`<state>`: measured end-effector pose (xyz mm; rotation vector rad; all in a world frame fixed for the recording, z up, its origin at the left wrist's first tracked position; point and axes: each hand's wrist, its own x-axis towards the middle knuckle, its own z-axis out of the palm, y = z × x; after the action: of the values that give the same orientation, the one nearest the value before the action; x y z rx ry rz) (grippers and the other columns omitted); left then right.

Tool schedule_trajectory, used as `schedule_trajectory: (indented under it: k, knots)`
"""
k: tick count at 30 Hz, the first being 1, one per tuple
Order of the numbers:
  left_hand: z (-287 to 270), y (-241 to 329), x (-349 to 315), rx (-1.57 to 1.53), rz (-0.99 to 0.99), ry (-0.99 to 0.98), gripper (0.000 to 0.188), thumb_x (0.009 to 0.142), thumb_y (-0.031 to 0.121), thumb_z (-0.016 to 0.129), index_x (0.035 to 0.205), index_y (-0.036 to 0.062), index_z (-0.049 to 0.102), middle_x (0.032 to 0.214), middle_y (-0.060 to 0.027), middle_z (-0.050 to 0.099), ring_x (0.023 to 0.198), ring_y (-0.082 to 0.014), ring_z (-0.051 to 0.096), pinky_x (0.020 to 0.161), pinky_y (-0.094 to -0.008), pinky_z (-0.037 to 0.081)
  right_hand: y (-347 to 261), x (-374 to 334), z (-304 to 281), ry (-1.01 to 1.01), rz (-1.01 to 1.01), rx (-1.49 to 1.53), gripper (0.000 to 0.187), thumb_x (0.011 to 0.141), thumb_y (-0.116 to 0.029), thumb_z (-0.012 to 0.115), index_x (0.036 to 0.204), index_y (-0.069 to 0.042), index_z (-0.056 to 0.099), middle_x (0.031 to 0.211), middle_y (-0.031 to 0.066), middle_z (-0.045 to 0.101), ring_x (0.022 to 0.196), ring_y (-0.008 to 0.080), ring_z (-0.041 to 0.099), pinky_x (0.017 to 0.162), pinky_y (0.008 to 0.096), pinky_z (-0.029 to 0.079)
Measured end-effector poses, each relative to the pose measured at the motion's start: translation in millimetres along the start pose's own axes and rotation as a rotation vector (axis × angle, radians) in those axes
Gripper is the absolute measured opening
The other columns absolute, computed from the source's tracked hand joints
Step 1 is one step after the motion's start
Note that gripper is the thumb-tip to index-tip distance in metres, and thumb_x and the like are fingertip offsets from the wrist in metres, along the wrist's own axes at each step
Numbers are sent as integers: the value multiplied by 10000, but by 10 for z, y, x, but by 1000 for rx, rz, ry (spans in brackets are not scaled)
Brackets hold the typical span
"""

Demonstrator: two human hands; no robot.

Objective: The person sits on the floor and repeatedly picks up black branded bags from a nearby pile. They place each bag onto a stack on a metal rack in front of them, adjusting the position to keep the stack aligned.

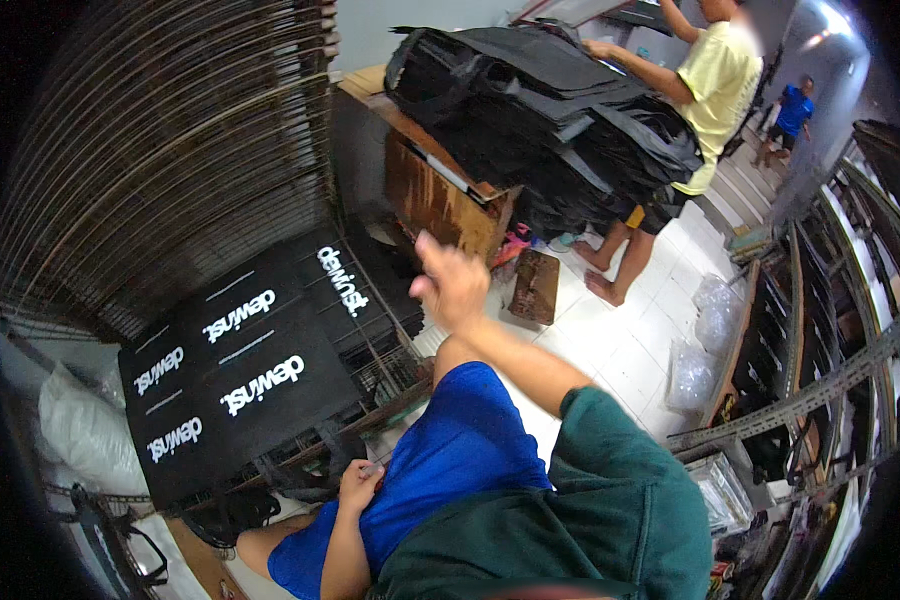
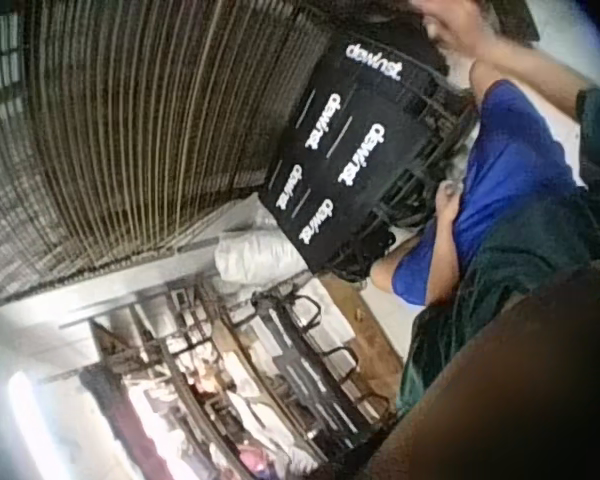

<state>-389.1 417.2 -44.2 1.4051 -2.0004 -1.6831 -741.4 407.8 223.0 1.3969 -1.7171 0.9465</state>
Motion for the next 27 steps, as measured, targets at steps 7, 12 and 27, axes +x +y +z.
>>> schedule_trajectory:
  k: [7,12,27]
  knots:
    - [-44,252,-158,12,-39,5,288,753,179,714,943,21,566,638,-71,592,537,-137,568,470,-270,434,1306,1871,-903,308,699,772,748,867,-651,323,1296,-39,337,800,60,527,567,129,519,515,250,425]
    - [-53,286,-148,-1,-64,17,292,756,191,711,943,19,568,633,-68,592,504,-137,557,466,-280,436,2282,2255,-1324,599,1061,1374,1058,736,-751,431,1420,-83,-23,1351,299,261,1169,436,404,907,568,402]
    - [-127,-103,-131,-36,15,114,287,762,184,704,958,25,567,665,-67,575,556,-137,555,489,-270,446,2736,2627,-1646,-33,837,1301,196,799,-125,515,939,3,561,889,104,615,820,237,607,807,384,489]
